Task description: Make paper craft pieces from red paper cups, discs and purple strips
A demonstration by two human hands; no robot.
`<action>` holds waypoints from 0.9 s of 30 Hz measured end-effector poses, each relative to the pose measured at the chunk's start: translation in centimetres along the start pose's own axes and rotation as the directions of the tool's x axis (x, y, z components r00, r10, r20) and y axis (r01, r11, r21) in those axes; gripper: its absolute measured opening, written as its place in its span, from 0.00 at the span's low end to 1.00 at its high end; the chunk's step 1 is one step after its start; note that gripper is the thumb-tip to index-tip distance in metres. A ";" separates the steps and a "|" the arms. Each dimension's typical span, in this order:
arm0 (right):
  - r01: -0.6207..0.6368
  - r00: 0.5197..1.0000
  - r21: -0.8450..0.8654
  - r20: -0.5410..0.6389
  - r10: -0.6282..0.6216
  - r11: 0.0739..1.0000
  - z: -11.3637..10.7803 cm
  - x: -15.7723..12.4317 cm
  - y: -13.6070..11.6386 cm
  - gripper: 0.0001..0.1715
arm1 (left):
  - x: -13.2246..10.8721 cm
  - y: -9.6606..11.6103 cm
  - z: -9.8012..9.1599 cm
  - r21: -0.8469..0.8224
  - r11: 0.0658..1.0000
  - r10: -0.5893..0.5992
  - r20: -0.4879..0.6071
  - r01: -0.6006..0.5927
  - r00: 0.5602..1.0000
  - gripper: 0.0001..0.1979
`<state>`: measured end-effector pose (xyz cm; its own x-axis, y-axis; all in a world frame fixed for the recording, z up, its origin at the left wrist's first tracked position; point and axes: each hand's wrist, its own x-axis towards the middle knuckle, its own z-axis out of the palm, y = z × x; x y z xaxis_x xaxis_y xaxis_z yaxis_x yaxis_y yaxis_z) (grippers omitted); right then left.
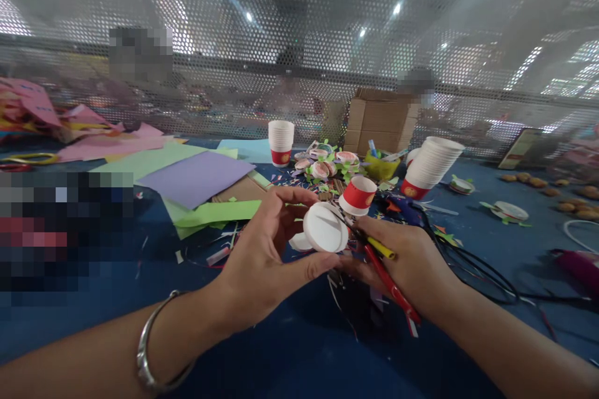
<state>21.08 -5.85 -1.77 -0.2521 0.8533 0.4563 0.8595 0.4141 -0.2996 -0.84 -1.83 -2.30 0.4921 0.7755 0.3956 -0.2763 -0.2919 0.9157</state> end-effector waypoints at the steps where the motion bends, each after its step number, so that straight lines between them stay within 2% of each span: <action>1: 0.017 1.000 -0.027 -0.012 -0.017 0.999 0.0 0.0 0.0 0.29 | -0.1 0.0 0.0 0.016 1.000 0.002 -0.001 -0.002 1.000 0.27; 8: 0.062 0.996 -0.097 -0.055 -0.067 0.993 0.0 -0.2 0.4 0.17 | -0.3 0.3 0.5 0.092 0.995 0.025 -0.034 -0.022 0.999 0.25; 11: 0.073 0.995 -0.117 -0.053 -0.080 0.990 -0.2 -0.4 0.5 0.16 | -0.4 0.5 0.7 0.079 0.997 0.029 -0.056 -0.025 0.998 0.25; 18: 0.079 0.994 -0.184 -0.058 -0.091 0.980 -0.2 -0.7 0.8 0.15 | 0.0 0.7 0.8 -0.067 0.997 -0.039 -0.070 0.035 0.997 0.26; 27: 0.046 0.997 -0.193 -0.055 -0.058 0.980 -0.1 -0.5 0.3 0.23 | 0.1 0.6 0.6 -0.301 0.937 -0.209 -0.073 0.179 0.975 0.24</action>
<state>21.50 -6.21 -2.05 -0.2767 0.8094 0.5180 0.9165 0.3844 -0.1111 -0.45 -2.19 -1.69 0.4775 0.8580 0.1892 -0.4191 0.0332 0.9073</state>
